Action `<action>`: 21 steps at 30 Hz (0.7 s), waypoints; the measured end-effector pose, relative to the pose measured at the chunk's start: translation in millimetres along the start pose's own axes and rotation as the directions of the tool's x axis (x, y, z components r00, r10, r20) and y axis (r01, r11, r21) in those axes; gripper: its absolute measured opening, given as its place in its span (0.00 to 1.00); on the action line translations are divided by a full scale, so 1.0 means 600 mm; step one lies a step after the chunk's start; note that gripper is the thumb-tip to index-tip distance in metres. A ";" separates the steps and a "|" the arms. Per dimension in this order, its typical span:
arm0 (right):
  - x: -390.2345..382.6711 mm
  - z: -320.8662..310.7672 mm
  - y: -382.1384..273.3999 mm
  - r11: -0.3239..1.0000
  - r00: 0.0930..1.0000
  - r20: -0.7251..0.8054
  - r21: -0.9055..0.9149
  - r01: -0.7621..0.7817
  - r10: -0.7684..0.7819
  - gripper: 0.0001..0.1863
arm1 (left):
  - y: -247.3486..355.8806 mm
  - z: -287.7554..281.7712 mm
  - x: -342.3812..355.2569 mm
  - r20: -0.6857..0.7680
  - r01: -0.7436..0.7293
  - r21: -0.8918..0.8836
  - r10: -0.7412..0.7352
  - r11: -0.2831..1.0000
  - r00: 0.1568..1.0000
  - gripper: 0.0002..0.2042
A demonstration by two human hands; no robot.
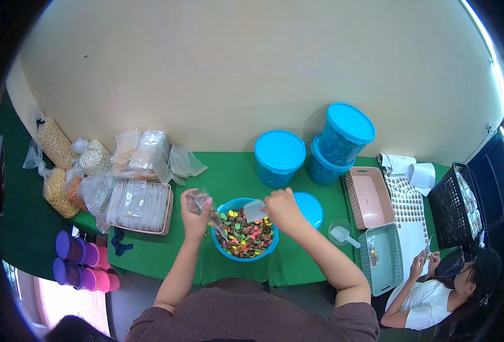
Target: The person fills small plastic bags with a mixture of snacks from a large blue bowl using a plastic scoop and then seals each bag by hand.
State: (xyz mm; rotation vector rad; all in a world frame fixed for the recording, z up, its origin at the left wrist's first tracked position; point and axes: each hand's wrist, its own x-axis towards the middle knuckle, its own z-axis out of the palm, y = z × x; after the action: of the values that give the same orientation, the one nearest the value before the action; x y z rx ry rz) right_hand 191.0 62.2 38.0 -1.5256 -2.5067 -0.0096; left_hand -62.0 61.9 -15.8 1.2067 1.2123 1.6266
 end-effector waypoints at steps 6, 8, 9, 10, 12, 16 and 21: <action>-0.029 0.178 -0.012 0.999 0.999 0.052 0.035 -0.006 0.004 0.07 | 0.022 -0.029 0.000 0.020 -0.094 0.055 0.093 0.994 0.995 0.26; -0.036 0.203 -0.026 0.975 0.999 0.005 0.217 -0.036 0.035 0.08 | 0.030 -0.035 -0.003 0.004 -0.133 0.070 0.134 0.989 0.991 0.28; -0.037 0.200 -0.029 0.975 0.999 0.006 0.218 -0.032 0.031 0.08 | 0.034 -0.037 -0.004 -0.001 -0.132 0.072 0.133 0.989 0.991 0.28; -0.040 0.197 -0.031 0.958 0.998 0.034 0.281 -0.057 0.050 0.09 | 0.039 -0.037 -0.005 0.013 -0.145 0.075 0.144 0.987 0.989 0.28; -0.045 0.188 -0.030 0.937 0.996 0.063 0.340 -0.084 0.067 0.09 | 0.049 -0.037 -0.007 0.027 -0.157 0.077 0.155 0.985 0.987 0.28; -0.051 0.172 -0.020 0.843 0.982 0.147 0.506 -0.181 0.122 0.11 | 0.059 -0.039 -0.011 0.060 -0.152 0.165 0.144 0.974 0.988 0.28; -0.046 0.116 -0.001 0.627 0.926 0.274 0.682 -0.377 0.258 0.15 | 0.060 -0.034 -0.018 0.166 -0.141 0.312 0.092 0.939 0.982 0.29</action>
State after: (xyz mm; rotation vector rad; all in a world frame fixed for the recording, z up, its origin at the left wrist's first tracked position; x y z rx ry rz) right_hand 191.0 45.5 -35.3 -1.5774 -1.8712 1.0685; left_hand -79.8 37.2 14.4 1.6033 1.3686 1.4256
